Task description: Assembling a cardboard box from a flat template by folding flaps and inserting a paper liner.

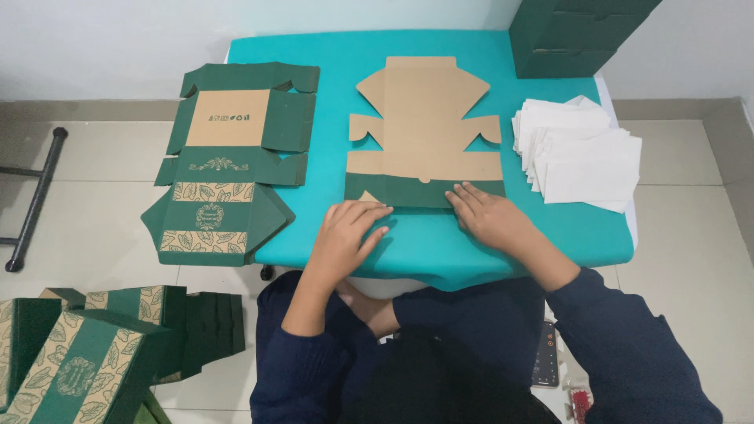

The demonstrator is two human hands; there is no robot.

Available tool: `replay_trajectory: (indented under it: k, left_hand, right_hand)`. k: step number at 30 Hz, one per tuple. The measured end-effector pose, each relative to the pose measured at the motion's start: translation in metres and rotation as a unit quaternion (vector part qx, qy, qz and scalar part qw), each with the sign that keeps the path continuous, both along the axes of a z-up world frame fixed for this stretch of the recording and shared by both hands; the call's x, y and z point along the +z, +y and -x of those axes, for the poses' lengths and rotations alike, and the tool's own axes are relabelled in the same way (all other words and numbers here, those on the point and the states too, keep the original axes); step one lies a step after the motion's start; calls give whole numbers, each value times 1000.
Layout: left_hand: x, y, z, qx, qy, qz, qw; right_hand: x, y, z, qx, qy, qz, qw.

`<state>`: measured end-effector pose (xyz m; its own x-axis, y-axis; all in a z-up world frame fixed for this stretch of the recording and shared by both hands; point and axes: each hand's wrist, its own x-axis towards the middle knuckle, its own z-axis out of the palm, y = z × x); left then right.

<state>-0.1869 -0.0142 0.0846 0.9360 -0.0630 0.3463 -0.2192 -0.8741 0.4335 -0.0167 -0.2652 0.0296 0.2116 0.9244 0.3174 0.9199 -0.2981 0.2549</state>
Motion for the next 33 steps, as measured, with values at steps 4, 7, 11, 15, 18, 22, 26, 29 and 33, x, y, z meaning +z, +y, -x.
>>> replay_trajectory:
  k: [4, 7, 11, 15, 18, 22, 26, 29, 33]
  left_hand:
    - [6, -8, 4, -26, -114, 20, 993]
    - [9, -15, 9, -38, -136, 25, 990]
    - [0, -24, 7, -50, -132, 10, 990]
    - [-21, -28, 0, 1, -60, -55, 997]
    - [-50, -36, -2, 24, 10, -76, 997]
    - [-51, -46, -2, 28, 42, -89, 995]
    - [-63, -52, -5, 55, 50, -107, 991]
    - [-70, -58, -9, 75, 54, -125, 988]
    - [-75, -59, -10, 87, 50, -134, 986]
  right_hand:
    - [5, -9, -13, -18, 39, -84, 996]
    - [49, -5, -6, -44, 15, -88, 995]
    - [96, 17, -3, -65, 82, -24, 994]
    - [77, 42, -44, -144, 226, 82, 960]
    - [40, 50, -61, -153, 245, 92, 953]
    - [7, 53, -64, -182, 234, 92, 951]
    - [5, 49, -29, -149, 99, -12, 984]
    - [9, 44, 23, -100, 153, -32, 983]
    - [-1, 41, 74, -54, 133, -104, 984]
